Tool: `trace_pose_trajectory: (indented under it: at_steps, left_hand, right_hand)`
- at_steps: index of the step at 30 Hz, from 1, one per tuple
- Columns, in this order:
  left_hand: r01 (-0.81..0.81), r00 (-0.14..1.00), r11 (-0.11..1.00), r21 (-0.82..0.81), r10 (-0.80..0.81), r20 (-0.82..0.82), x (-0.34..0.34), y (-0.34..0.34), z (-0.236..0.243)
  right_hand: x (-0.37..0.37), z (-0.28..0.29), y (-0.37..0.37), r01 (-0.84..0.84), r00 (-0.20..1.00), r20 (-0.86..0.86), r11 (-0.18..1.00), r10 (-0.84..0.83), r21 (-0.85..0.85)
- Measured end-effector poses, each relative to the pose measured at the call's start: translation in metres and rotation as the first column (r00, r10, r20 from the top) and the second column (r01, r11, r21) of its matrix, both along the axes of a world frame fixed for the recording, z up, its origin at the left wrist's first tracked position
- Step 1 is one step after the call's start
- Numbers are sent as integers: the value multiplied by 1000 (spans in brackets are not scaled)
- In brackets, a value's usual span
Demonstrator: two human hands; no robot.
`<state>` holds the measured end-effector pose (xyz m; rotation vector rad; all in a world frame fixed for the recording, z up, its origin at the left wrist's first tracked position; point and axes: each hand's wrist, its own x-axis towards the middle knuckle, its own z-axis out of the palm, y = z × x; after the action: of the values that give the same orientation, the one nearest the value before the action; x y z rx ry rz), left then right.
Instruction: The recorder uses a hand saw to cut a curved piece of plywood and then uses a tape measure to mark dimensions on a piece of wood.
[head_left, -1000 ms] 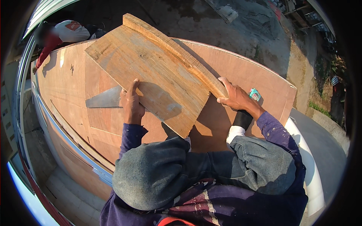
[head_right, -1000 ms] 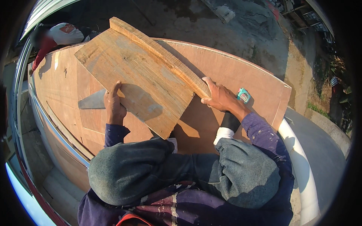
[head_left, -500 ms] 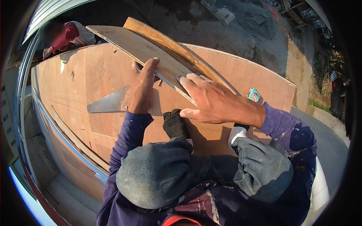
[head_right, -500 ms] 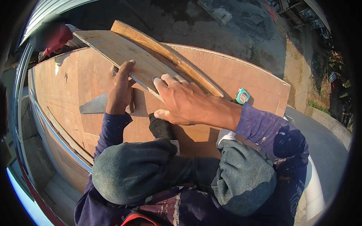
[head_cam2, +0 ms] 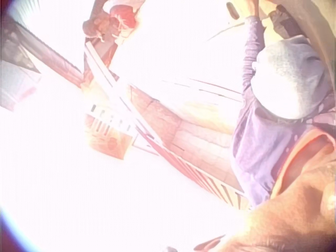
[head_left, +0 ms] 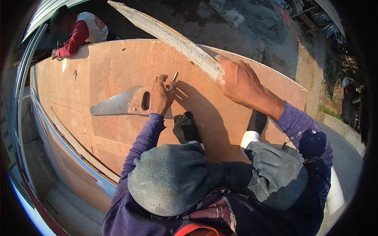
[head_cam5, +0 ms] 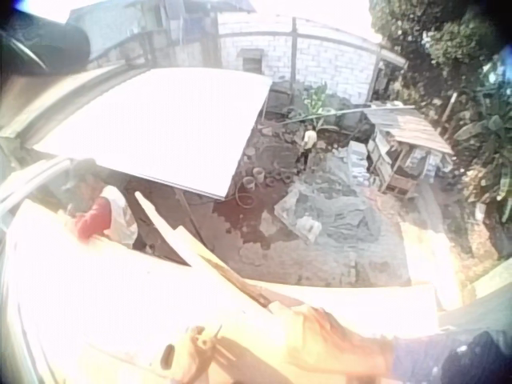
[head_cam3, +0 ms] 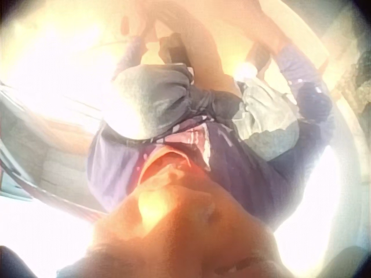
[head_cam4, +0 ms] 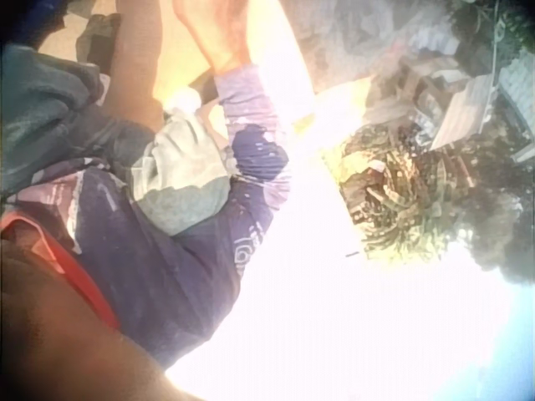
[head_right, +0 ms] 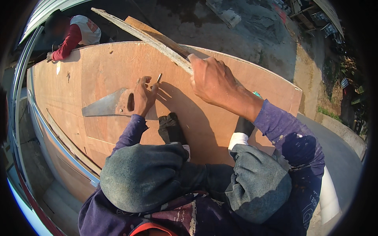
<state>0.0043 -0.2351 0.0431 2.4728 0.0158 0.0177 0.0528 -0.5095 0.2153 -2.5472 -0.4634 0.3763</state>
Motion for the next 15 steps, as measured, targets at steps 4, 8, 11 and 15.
trace_pose_trajectory:
  at_steps: [4,8,11,15]
  left_hand:
    - [100,983,977,189,-67,-172,7,-23,2]
    - [147,966,947,285,-75,-247,13,-22,-14]
    - [200,964,937,287,-136,-229,11,-13,-13]
    - [318,904,911,264,-206,-375,-13,-3,2]
  right_hand:
    - [3,-5,-5,2,998,63,999,-4,37]
    - [7,1,-1,0,991,-133,994,-14,-106]
    - [8,1,-1,-2,992,-129,998,-5,-55]
    - [10,-4,-2,25,981,-188,996,-41,-86]
